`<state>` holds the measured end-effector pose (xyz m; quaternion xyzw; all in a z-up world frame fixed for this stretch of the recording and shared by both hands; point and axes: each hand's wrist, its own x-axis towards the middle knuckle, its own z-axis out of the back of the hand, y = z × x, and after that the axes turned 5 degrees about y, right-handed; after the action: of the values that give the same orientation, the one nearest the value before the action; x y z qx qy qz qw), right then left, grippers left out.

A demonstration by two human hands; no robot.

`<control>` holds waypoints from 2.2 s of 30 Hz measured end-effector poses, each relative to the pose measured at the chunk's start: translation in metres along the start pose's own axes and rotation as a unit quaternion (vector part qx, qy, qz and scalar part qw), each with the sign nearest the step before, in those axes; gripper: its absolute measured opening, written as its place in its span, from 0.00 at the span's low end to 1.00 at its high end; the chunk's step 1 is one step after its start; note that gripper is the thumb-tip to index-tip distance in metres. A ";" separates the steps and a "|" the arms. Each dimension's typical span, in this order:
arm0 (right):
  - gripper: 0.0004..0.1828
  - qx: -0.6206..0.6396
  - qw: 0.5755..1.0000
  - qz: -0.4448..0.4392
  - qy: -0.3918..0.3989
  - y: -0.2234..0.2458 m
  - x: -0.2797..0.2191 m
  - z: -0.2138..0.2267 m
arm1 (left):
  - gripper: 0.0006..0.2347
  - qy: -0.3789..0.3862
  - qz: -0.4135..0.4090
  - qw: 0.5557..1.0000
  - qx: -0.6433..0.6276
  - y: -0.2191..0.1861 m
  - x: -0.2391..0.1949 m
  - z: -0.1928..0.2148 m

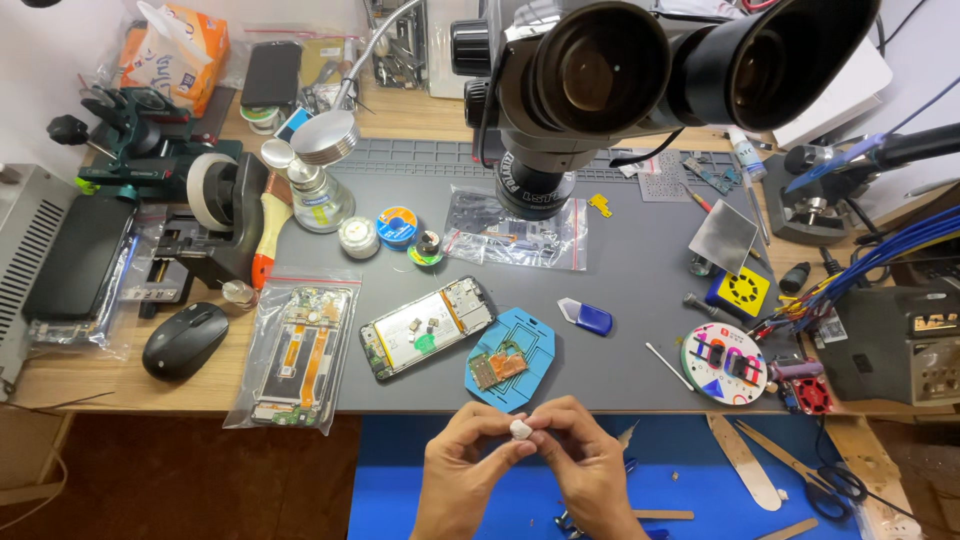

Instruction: The person cleans a small circuit board using a white wipe, rubbing both sides of the board. The board is placed on a blue mat on a cluttered workbench with various tools and electronic components.

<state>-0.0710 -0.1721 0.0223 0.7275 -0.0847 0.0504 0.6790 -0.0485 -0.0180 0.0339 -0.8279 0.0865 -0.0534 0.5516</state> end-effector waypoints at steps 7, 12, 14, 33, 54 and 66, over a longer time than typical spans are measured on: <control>0.05 0.066 0.991 -0.108 0.042 0.004 -0.008 0.010 | 0.13 -0.012 0.113 0.990 -0.082 0.018 -0.007 0.013; 0.15 0.005 0.998 -0.018 0.063 0.014 0.000 0.010 | 0.02 -0.044 0.123 0.990 -0.057 0.009 -0.002 0.004; 0.10 0.004 0.998 -0.024 0.054 0.021 0.006 0.008 | 0.02 -0.024 0.076 0.997 -0.013 0.009 0.000 0.003; 0.05 -0.458 0.870 0.116 0.142 0.008 0.086 0.018 | 0.16 -0.074 -0.156 0.849 0.500 0.025 0.049 0.027; 0.04 -0.485 0.848 0.087 0.192 0.009 0.098 0.020 | 0.17 -0.071 -0.155 0.849 0.500 0.024 0.048 0.029; 0.03 -0.470 0.868 0.031 0.155 0.013 0.095 0.023 | 0.17 -0.077 -0.154 0.850 0.498 0.028 0.048 0.031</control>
<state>0.0190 -0.2012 0.0511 0.3018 -0.0145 0.1371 0.9433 0.0015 -0.0104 -0.0043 -0.4459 -0.1237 -0.1095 0.8797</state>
